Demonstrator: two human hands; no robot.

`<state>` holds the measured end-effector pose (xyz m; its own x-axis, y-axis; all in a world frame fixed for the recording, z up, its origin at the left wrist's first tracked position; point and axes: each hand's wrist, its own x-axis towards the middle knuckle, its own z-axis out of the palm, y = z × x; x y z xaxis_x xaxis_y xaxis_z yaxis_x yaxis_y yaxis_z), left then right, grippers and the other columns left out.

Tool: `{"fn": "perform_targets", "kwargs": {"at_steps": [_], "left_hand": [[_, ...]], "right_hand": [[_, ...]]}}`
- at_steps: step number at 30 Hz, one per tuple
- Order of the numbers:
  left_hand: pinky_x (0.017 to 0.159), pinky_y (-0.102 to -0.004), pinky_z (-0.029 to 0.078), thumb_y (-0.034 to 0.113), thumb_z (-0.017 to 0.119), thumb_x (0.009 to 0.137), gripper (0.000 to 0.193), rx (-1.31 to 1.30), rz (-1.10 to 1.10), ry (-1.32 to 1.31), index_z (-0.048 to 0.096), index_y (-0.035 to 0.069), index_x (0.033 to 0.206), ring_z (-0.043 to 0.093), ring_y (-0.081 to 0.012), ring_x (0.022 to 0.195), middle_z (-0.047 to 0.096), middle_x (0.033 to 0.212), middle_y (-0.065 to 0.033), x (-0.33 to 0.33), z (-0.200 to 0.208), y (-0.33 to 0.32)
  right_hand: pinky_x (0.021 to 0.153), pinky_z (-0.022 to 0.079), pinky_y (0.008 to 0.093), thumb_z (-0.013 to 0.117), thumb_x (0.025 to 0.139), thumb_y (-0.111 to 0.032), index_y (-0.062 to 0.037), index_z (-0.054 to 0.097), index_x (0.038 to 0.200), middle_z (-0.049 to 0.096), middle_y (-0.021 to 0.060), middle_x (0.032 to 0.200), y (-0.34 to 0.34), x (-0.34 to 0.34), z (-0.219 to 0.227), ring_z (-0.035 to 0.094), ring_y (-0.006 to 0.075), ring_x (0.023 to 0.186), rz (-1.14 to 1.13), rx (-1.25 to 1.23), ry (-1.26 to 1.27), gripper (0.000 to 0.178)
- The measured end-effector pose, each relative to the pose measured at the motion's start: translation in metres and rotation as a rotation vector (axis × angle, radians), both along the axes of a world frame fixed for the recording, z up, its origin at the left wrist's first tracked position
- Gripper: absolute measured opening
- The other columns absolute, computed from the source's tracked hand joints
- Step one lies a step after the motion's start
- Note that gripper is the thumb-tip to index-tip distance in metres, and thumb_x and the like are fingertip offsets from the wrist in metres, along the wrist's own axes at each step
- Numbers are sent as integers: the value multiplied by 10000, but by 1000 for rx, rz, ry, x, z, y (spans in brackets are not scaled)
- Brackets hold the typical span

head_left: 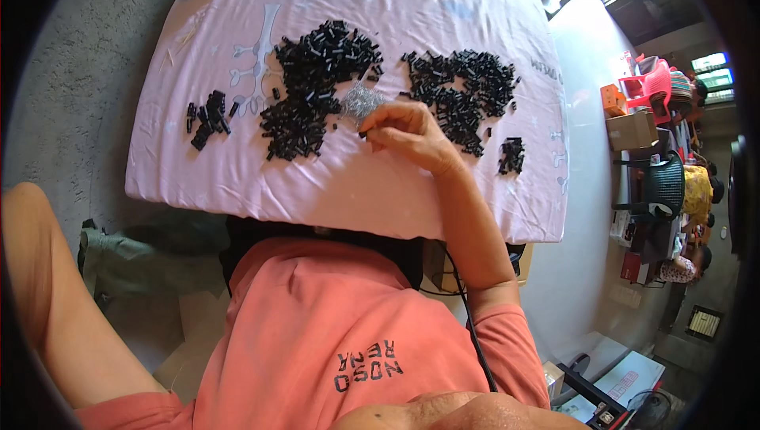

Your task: The person is manually sorting and inspecting small black plastic components on a table.

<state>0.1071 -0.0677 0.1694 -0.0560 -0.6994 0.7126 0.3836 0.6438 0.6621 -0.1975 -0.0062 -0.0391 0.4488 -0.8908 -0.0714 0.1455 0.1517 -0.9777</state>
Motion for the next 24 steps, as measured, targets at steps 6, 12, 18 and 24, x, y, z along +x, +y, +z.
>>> {"fn": "perform_targets", "kwargs": {"at_steps": [6, 12, 18, 24], "left_hand": [[988, -363, 490, 63, 440, 1007, 278, 62, 14, -71, 614, -95, 1155, 630, -233, 1080, 665, 1161, -138, 14, -1, 10], [1006, -371, 489, 69, 439, 1009, 289, 109, 61, -184, 613, -104, 1162, 631, -239, 1099, 667, 1176, -147, 31, 15, 25], [704, -247, 498, -1, 680, 848, 85, 272, 275, -910, 695, 18, 929, 610, -97, 766, 680, 859, -50, -14, -115, 57], [660, -348, 488, -68, 695, 772, 135, 39, 316, -989, 652, 20, 864, 610, -264, 756, 604, 812, -94, -37, -186, 73]], "right_hand": [[678, 515, 226, 660, 867, -34, 9, 706, 973, 668, 22, 828, 0, -2, 2, 623, 80, 722, -49, 4, 35, 124], [704, 519, 223, 679, 847, -12, 18, 701, 1011, 679, 22, 854, -4, 0, -3, 620, 77, 736, -76, 0, 7, 169], [703, 517, 223, 674, 852, 13, 13, 697, 1019, 684, 21, 861, 1, 2, -3, 625, 79, 744, -101, 2, 40, 169], [698, 523, 229, 648, 898, 4, 4, 663, 1027, 683, 37, 847, -1, 4, -8, 628, 86, 741, -193, -19, 30, 129]]}}
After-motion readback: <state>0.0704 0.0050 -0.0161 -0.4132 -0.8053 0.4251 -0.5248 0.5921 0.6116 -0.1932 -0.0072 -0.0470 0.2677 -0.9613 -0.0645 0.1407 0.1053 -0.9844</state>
